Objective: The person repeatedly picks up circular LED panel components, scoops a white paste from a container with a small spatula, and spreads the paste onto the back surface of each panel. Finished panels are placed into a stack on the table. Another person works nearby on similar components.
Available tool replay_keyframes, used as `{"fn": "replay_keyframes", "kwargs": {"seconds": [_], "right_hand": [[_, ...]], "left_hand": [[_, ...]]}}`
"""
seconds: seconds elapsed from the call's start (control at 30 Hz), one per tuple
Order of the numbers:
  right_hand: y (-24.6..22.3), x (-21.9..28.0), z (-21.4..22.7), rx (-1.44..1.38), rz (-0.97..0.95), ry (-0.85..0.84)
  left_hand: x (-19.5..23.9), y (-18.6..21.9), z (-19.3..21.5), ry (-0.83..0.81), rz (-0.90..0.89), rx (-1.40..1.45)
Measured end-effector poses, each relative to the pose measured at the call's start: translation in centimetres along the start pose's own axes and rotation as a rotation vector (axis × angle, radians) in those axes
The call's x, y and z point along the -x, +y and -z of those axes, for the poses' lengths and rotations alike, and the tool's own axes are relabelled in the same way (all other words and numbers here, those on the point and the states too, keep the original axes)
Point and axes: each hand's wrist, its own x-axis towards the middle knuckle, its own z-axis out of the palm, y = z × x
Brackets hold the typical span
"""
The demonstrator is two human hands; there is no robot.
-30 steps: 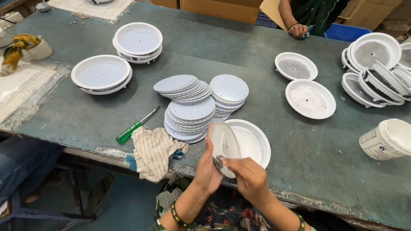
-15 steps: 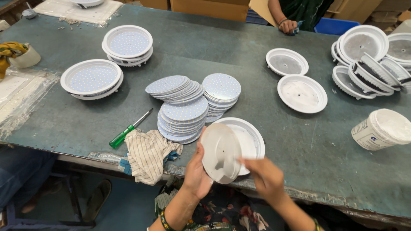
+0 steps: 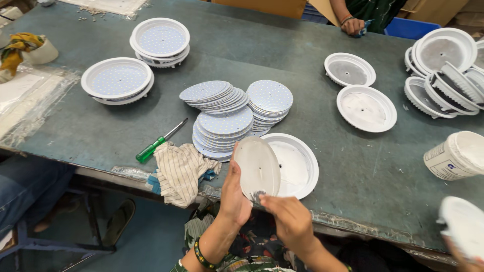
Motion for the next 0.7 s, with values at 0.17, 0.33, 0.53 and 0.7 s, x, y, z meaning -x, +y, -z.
{"fn": "replay_keyframes", "kwargs": {"seconds": [0.17, 0.33, 0.53, 0.7], "right_hand": [[-0.4, 1.9, 1.4, -0.003, 0.029, 0.007], [2.3, 0.8, 2.4, -0.026, -0.146, 0.000], [4.0, -1.9, 3.1, -0.071, -0.267, -0.023], [3.5, -2.5, 1.0, 0.110, -0.045, 0.021]], "left_hand": [[-0.6, 0.2, 0.0, 0.001, -0.007, 0.008], [-0.7, 0.3, -0.3, -0.014, -0.004, -0.032], [-0.4, 0.5, -0.6, 0.003, 0.064, -0.019], [-0.2, -0.5, -1.0, -0.035, 0.046, -0.019]]}}
